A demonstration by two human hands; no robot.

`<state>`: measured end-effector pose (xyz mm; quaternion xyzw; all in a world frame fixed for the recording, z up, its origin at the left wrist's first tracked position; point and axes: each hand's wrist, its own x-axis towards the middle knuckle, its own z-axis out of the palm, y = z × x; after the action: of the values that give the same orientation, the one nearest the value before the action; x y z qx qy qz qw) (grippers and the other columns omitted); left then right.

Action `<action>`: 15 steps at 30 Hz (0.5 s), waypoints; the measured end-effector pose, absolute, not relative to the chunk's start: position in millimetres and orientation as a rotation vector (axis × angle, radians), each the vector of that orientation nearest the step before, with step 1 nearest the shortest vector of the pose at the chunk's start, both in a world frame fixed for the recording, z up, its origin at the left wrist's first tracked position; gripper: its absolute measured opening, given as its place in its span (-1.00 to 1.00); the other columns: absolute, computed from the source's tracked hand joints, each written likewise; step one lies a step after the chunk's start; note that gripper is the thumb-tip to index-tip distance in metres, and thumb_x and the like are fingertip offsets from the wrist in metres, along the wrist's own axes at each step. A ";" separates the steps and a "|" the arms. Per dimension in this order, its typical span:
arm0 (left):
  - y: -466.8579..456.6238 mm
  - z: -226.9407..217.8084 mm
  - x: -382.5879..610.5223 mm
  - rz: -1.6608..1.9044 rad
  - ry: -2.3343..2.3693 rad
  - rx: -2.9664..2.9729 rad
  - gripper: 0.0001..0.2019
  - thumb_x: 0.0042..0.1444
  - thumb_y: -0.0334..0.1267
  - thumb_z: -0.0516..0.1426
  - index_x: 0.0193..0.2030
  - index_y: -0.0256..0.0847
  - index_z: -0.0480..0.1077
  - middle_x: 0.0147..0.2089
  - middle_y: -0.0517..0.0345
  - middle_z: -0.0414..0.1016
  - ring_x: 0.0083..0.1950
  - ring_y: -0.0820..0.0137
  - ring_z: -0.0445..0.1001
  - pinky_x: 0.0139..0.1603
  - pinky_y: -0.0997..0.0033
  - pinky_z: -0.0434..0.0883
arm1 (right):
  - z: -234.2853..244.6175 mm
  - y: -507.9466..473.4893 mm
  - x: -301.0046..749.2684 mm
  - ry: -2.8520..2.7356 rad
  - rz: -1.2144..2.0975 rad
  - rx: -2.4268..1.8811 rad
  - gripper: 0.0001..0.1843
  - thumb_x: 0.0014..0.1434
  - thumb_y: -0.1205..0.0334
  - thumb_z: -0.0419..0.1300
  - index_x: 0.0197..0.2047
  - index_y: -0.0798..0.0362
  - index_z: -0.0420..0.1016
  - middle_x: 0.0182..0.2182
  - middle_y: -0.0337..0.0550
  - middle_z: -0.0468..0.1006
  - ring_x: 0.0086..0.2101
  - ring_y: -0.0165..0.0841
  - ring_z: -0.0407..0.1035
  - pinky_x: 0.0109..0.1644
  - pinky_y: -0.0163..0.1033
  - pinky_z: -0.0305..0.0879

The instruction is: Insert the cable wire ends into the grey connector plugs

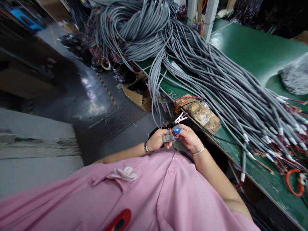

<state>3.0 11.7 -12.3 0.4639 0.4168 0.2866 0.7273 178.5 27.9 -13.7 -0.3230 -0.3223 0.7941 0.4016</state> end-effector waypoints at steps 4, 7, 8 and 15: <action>11.7 -12.0 2.2 0.697 0.986 1.031 -0.63 -0.04 0.01 0.27 -0.44 -0.31 0.37 -0.58 0.16 0.47 -0.67 0.53 0.38 -0.66 0.60 0.22 | -17.6 27.1 183.2 -0.734 1.885 -0.882 -0.78 -0.04 0.15 0.41 -0.37 0.05 0.51 -0.53 -0.32 0.45 -0.53 -0.50 0.25 -0.38 -0.32 0.25; 11.4 -11.9 1.3 0.744 1.026 1.005 -0.63 -0.04 0.02 0.27 -0.41 -0.31 0.38 -0.58 0.18 0.46 -0.67 0.54 0.36 -0.67 0.59 0.21 | -23.9 26.8 186.6 -0.670 1.853 -0.929 -0.71 0.00 0.02 0.38 -0.35 0.05 0.51 -0.51 -0.29 0.45 -0.53 -0.49 0.25 -0.39 -0.32 0.27; 11.4 -11.3 1.1 0.756 1.036 0.999 -0.63 -0.04 0.02 0.27 -0.40 -0.31 0.39 -0.57 0.18 0.46 -0.67 0.55 0.36 -0.67 0.59 0.21 | -25.6 27.6 187.7 -0.633 1.845 -0.945 -0.66 0.02 -0.06 0.34 -0.33 0.05 0.51 -0.49 -0.27 0.46 -0.53 -0.49 0.25 -0.40 -0.32 0.28; 17.1 1.5 3.3 0.826 1.005 1.039 -0.64 -0.02 0.00 0.27 -0.39 -0.32 0.42 -0.58 0.18 0.45 -0.67 0.54 0.35 -0.66 0.57 0.26 | -12.7 42.2 185.5 -0.636 1.810 -0.936 -0.43 0.03 -0.35 0.18 -0.26 0.03 0.53 -0.39 -0.20 0.51 -0.50 -0.48 0.27 -0.42 -0.34 0.29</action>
<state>3.3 17.1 1.5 0.4615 0.4464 0.3669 0.6731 185.5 42.2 -12.7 -0.3839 -0.2608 0.7426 0.4828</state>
